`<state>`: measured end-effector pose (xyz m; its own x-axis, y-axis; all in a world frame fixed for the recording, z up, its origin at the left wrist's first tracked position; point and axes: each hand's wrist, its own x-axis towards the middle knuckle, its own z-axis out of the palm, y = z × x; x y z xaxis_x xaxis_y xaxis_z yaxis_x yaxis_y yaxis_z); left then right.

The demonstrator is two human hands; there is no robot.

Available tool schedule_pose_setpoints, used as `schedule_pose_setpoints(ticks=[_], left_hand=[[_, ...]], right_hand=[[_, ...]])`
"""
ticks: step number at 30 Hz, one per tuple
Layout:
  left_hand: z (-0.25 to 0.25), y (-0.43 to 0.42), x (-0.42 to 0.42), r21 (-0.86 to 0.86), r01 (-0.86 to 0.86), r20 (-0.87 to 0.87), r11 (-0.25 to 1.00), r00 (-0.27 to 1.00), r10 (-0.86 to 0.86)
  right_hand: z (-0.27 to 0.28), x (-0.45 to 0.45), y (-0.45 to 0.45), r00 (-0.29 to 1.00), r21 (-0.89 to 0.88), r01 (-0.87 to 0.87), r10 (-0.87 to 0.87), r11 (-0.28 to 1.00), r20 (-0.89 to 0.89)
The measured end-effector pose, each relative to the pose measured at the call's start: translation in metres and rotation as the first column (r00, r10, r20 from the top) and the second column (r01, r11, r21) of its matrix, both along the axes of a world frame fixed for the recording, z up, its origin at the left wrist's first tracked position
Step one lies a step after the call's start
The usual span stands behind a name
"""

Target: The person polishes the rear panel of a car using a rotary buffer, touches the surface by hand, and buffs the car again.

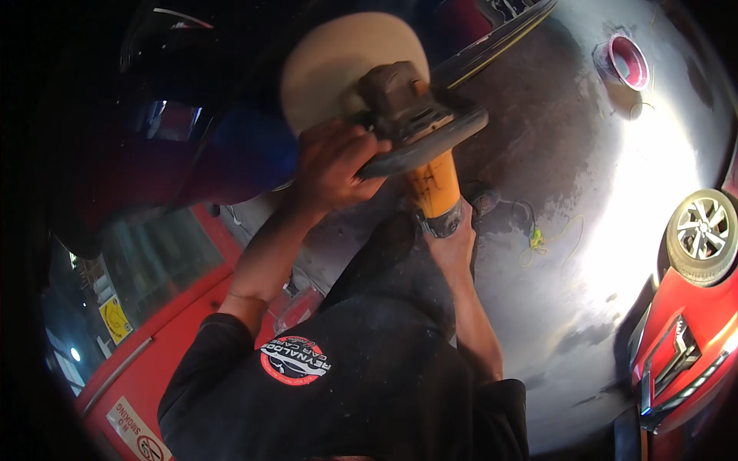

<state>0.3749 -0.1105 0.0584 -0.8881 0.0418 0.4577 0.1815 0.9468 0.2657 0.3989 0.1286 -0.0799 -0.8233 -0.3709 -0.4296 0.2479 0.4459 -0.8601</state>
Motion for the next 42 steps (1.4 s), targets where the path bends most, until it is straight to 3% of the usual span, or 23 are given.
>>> schedule_pose_setpoints(ticks=[2,5,8,13,16,19,27,34,42], left_hand=[[-0.011,0.005,-0.039,-0.068,0.053,-0.091,0.996,0.994,-0.059],[-0.02,0.014,-0.086,-0.061,0.091,0.036,0.994,0.995,-0.089],[-0.028,0.018,-0.105,-0.029,0.137,0.03,0.99,0.99,-0.136],[-0.026,0.019,-0.046,-0.114,0.103,0.179,0.988,0.98,-0.082],[-0.016,0.025,-0.006,-0.058,0.05,0.255,0.997,0.966,-0.033],[-0.012,0.024,0.002,-0.037,0.034,0.322,0.999,0.946,-0.02],[-0.027,0.033,-0.122,-0.048,0.131,0.121,0.99,0.985,-0.124],[-0.053,0.057,-0.212,0.05,0.141,0.092,0.989,0.985,-0.145],[-0.05,0.045,-0.092,-0.031,0.153,0.225,0.988,0.964,-0.143]], right_hand=[[-0.014,-0.01,0.001,0.999,-0.045,0.053,-0.053,0.998,0.008],[-0.02,-0.027,-0.004,0.991,-0.058,0.118,-0.114,0.991,0.071],[-0.019,-0.029,-0.009,0.984,-0.046,0.149,-0.144,0.988,0.104],[-0.03,0.016,0.002,0.989,-0.109,0.112,-0.101,0.988,0.11],[-0.019,0.041,0.006,0.95,-0.066,0.077,-0.053,0.995,0.307],[-0.012,0.047,0.008,0.941,-0.053,0.046,-0.026,0.998,0.338],[-0.016,-0.036,0.006,0.978,-0.101,0.185,-0.173,0.978,0.115],[-0.042,-0.091,0.013,0.944,-0.11,0.28,-0.252,0.954,0.212],[-0.044,0.004,0.019,0.953,-0.084,0.195,-0.169,0.977,0.25]])
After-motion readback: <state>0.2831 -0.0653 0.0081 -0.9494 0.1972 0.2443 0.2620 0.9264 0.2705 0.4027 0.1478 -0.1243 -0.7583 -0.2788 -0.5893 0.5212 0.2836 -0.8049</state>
